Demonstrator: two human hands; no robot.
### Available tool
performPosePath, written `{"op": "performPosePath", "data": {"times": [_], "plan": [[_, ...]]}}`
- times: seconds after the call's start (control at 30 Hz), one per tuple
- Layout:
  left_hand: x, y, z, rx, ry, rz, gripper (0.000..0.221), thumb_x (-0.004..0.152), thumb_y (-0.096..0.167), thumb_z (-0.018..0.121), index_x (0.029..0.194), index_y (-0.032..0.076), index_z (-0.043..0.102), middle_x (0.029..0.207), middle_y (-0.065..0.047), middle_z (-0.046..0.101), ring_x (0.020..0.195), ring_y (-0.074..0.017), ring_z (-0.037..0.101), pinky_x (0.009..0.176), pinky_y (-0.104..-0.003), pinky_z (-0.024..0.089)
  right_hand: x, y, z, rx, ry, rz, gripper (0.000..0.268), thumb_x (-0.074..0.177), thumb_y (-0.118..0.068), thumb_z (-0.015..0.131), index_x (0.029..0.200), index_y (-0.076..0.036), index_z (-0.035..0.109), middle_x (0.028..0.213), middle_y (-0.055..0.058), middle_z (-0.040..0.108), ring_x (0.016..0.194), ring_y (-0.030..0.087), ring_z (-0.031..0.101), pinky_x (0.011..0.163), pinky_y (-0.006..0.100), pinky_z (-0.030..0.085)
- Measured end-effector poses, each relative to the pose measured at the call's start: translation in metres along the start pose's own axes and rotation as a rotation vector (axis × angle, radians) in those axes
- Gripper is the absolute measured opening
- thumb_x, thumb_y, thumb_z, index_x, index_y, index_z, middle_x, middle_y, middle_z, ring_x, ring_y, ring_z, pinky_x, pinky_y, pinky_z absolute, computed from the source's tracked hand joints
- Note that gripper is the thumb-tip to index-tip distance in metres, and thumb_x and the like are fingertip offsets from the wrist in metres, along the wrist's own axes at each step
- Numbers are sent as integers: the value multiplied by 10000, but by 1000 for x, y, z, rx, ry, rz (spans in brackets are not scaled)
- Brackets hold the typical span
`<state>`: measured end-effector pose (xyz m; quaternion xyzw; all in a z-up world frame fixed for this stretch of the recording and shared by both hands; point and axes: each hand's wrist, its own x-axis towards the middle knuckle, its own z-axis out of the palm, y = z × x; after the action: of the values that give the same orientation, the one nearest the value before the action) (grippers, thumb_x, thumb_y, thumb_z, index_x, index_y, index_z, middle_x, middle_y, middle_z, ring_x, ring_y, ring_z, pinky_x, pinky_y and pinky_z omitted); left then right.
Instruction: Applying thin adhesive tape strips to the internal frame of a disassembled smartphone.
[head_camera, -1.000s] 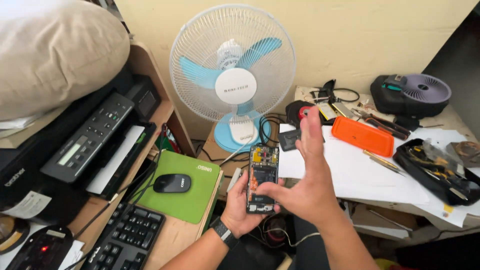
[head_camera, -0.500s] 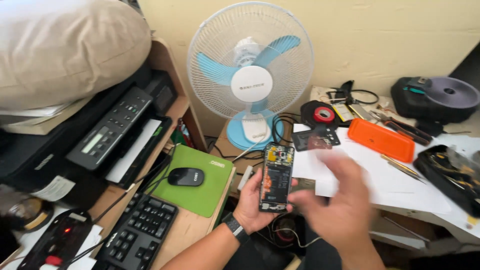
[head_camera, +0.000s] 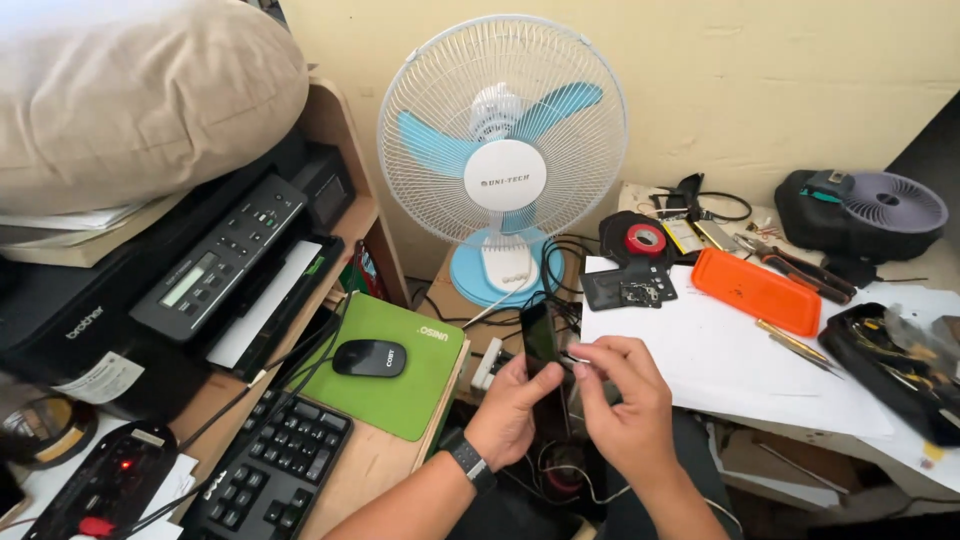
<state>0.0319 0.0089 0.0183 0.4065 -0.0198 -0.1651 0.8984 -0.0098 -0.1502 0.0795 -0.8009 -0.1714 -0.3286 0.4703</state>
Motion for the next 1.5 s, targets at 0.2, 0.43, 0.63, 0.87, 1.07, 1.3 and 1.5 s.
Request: {"op": "performPosePath", "data": {"times": [0.2,0.43,0.63,0.87,1.07,1.3,1.5], "plan": [[0,5,4,208,-20,116,576,842,10,953,1337,111,676,1263,-73,795,1189,-200,743,1084,-376,616,10,10,-10,-374,-418,18,386,1023,-63,667,1294,-227,888,1034,60,573,1048,307,603,756,459,562],[7,-4,-6,205,-32,57,645,1026,-77,665,1635,119,587,1545,-103,702,1363,-221,676,1123,-380,606,16,33,-1,-594,-546,82,553,1003,-11,603,1434,-278,824,1065,77,535,1028,342,573,654,520,551],[13,-13,-14,87,-106,111,625,1027,-97,700,1606,113,594,1524,-80,716,1397,-191,647,1191,-340,523,15,31,5,-659,-652,106,532,1035,-83,653,1451,-376,808,1105,74,510,1051,346,544,700,526,565],[9,3,0,-82,69,-16,466,1160,154,581,1624,142,622,1534,-123,758,1352,-258,713,1171,-417,570,6,46,-10,-610,-514,106,576,1021,-33,602,1434,-353,843,1041,58,502,1035,333,575,630,523,569],[8,3,-6,-6,78,-27,503,1052,-27,565,1510,158,658,1344,-96,768,1140,-224,700,969,-369,561,-7,44,-20,-577,-496,87,561,1005,-1,629,1427,-298,850,1021,60,507,1021,330,584,659,506,565],[3,12,-1,20,65,-32,694,896,-171,561,1509,147,632,1355,-79,702,1022,-191,641,765,-300,524,-14,43,-18,-545,-517,73,560,1003,16,629,1421,-286,848,1032,51,533,1025,321,595,685,495,570],[3,11,-2,109,47,29,792,860,-182,599,1580,147,619,1437,-62,734,1236,-196,671,999,-330,536,-16,42,-12,-542,-553,101,574,1005,2,643,1429,-328,844,1053,40,520,1032,302,584,632,488,575]]}}
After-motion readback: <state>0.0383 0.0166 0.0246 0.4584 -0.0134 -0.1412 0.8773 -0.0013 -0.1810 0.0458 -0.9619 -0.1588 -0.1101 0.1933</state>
